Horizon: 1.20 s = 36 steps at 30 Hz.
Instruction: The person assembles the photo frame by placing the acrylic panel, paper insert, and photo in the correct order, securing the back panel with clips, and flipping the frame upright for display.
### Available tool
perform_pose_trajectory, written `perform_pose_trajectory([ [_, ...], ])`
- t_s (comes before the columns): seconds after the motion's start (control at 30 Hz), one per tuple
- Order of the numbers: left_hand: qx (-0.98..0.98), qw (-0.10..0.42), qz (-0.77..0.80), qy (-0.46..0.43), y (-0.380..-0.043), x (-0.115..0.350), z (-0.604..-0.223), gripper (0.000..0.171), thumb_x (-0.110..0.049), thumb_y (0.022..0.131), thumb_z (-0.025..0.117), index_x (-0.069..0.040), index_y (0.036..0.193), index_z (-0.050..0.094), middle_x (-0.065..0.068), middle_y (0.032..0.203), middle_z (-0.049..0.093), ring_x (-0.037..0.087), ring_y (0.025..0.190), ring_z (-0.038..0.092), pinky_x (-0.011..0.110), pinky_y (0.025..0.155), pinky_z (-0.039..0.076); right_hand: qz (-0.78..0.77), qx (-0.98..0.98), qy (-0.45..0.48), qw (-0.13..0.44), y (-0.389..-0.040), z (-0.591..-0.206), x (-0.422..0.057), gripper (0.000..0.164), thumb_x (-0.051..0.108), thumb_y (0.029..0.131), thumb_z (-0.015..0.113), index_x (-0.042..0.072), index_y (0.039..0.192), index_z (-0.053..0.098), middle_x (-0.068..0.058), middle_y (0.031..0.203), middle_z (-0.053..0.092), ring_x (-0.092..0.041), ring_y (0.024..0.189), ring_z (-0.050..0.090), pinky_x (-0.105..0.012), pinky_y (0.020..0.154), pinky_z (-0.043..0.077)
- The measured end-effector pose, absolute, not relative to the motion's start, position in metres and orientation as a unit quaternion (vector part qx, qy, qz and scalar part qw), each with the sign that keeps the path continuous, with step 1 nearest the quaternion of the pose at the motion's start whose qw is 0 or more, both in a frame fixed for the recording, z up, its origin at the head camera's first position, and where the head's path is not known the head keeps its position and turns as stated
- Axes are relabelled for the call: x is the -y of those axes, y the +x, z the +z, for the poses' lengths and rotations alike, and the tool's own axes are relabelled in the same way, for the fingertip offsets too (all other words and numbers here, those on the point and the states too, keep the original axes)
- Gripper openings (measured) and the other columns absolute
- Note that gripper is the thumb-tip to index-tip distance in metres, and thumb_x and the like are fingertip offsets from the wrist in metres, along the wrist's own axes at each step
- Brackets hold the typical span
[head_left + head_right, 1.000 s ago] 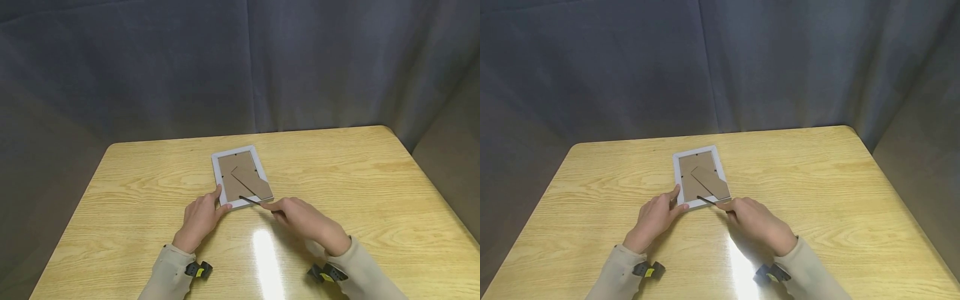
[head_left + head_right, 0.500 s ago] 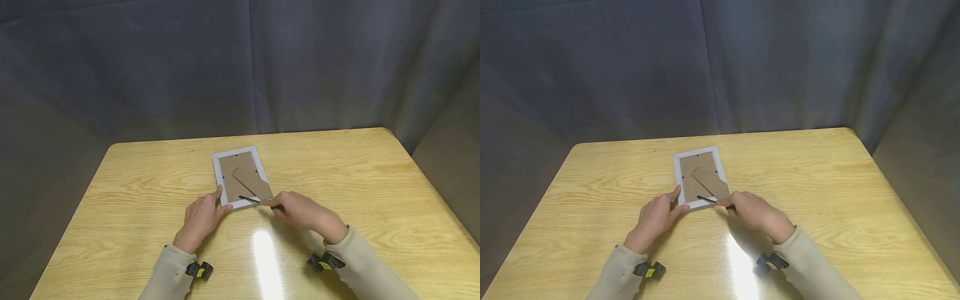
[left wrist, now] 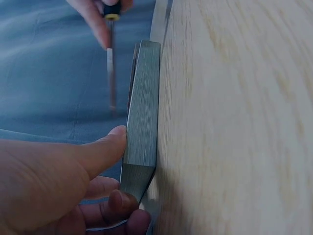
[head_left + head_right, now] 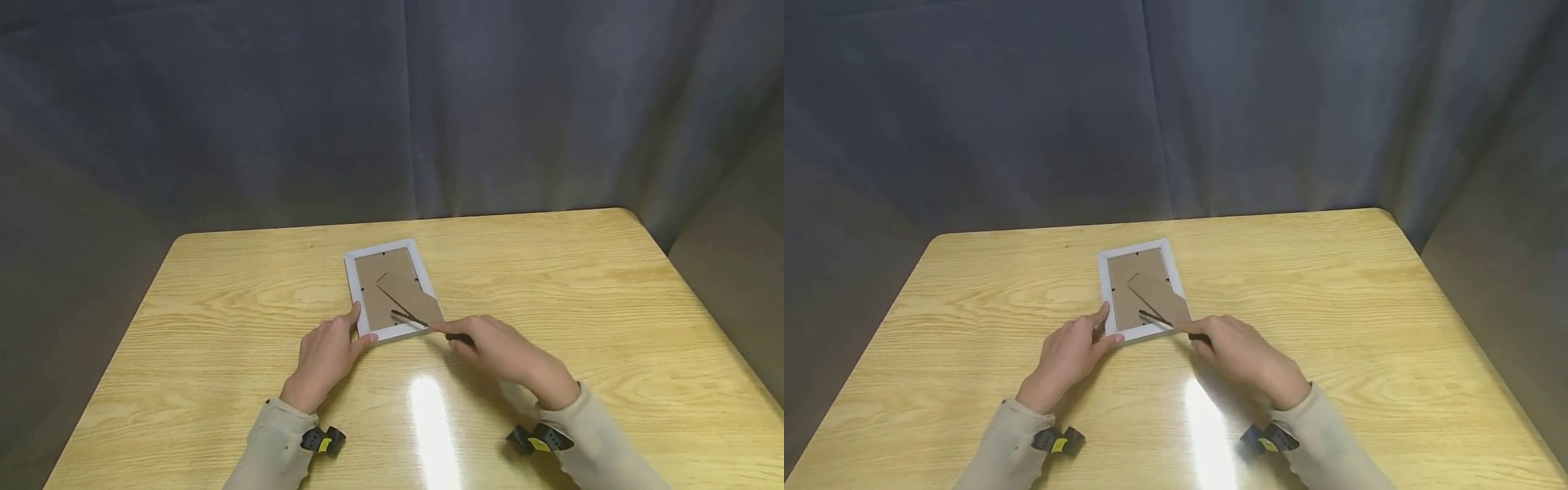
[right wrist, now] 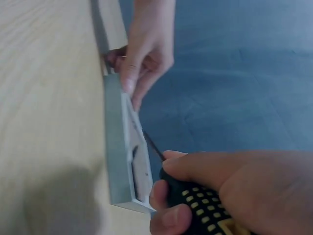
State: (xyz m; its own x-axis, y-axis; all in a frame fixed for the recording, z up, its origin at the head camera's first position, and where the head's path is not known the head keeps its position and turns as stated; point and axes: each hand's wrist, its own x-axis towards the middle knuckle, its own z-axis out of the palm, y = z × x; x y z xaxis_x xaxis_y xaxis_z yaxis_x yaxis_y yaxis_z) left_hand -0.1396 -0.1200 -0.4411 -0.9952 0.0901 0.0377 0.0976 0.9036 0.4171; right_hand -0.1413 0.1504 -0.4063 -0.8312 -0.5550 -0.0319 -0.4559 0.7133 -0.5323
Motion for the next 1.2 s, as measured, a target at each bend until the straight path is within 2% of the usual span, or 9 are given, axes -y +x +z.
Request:
perform_pose_trajectory([
  [0.2,0.975,0.009,-0.218,-0.05,-0.14,0.12,-0.442,0.073,-0.048,0.081,0.064,-0.009,0.14,0.047,0.024,0.107,0.065,0.017,0.052,0.041,0.032,0.041,0.031,-0.27,-0.926,-0.256,0.059,-0.143,-0.397,-0.159,0.042,0.017,0.094,0.049,0.027,0.134,0.056,0.008,0.059,0.032,-0.003,0.047,0.029,-0.025,0.048,0.034],
  [0.43,0.974,0.012,-0.221,-0.049,-0.14,0.12,-0.442,0.073,-0.047,0.081,0.065,-0.009,0.14,0.047,0.023,0.113,0.064,0.018,0.053,0.044,0.032,0.041,0.032,-0.273,-0.94,-0.205,0.012,-0.148,-0.396,-0.17,0.044,0.021,0.095,0.051,0.025,0.139,0.051,0.006,0.062,0.039,-0.007,0.049,0.033,-0.028,0.047,0.033],
  [0.63,0.974,0.011,-0.221,-0.046,-0.139,0.119,-0.442,0.073,-0.047,0.081,0.065,-0.009,0.14,0.047,0.022,0.115,0.064,0.018,0.055,0.044,0.032,0.042,0.032,-0.263,-0.953,-0.146,-0.024,-0.155,-0.4,-0.181,0.046,0.02,0.093,0.052,0.02,0.139,0.051,0.0,0.059,0.039,-0.012,0.047,0.031,-0.028,0.042,0.027],
  [0.7,0.974,0.01,-0.22,-0.045,-0.138,0.119,-0.441,0.073,-0.047,0.081,0.065,-0.009,0.14,0.047,0.023,0.113,0.064,0.018,0.054,0.044,0.032,0.042,0.032,-0.267,-0.955,-0.128,-0.035,-0.157,-0.402,-0.184,0.048,0.017,0.091,0.051,0.019,0.139,0.051,-0.003,0.066,0.05,-0.013,0.047,0.032,-0.028,0.041,0.027],
  [0.8,0.975,0.008,-0.219,-0.043,-0.138,0.119,-0.44,0.072,-0.047,0.081,0.065,-0.009,0.14,0.047,0.023,0.114,0.064,0.018,0.056,0.045,0.032,0.042,0.032,-0.276,-0.955,-0.104,-0.046,-0.161,-0.407,-0.187,0.053,0.013,0.087,0.049,0.018,0.139,0.051,-0.01,0.09,0.064,-0.016,0.049,0.037,-0.029,0.041,0.03],
  [0.9,0.975,0.006,-0.219,-0.041,-0.138,0.119,-0.44,0.072,-0.046,0.081,0.065,-0.01,0.14,0.047,0.022,0.117,0.063,0.019,0.058,0.046,0.032,0.043,0.033,-0.285,-0.953,-0.089,-0.057,-0.165,-0.41,-0.19,0.052,0.012,0.087,0.049,0.015,0.139,0.05,-0.014,0.109,0.065,-0.019,0.058,0.045,-0.032,0.045,0.035],
  [1.03,0.975,0.006,-0.219,-0.041,-0.138,0.119,-0.439,0.072,-0.046,0.081,0.065,-0.01,0.14,0.047,0.021,0.117,0.063,0.019,0.058,0.047,0.032,0.043,0.033,-0.291,-0.951,-0.082,-0.066,-0.168,-0.414,-0.196,0.052,0.011,0.087,0.051,0.009,0.139,0.05,-0.02,0.119,0.062,-0.024,0.074,0.054,-0.035,0.055,0.041],
  [1.2,0.975,0.007,-0.219,-0.043,-0.138,0.119,-0.44,0.072,-0.046,0.081,0.065,-0.009,0.14,0.047,0.021,0.12,0.062,0.019,0.057,0.046,0.032,0.042,0.032,-0.292,-0.951,-0.074,-0.066,-0.172,-0.419,-0.202,0.053,0.012,0.085,0.054,0.006,0.138,0.05,-0.024,0.115,0.063,-0.025,0.074,0.054,-0.034,0.055,0.041],
])
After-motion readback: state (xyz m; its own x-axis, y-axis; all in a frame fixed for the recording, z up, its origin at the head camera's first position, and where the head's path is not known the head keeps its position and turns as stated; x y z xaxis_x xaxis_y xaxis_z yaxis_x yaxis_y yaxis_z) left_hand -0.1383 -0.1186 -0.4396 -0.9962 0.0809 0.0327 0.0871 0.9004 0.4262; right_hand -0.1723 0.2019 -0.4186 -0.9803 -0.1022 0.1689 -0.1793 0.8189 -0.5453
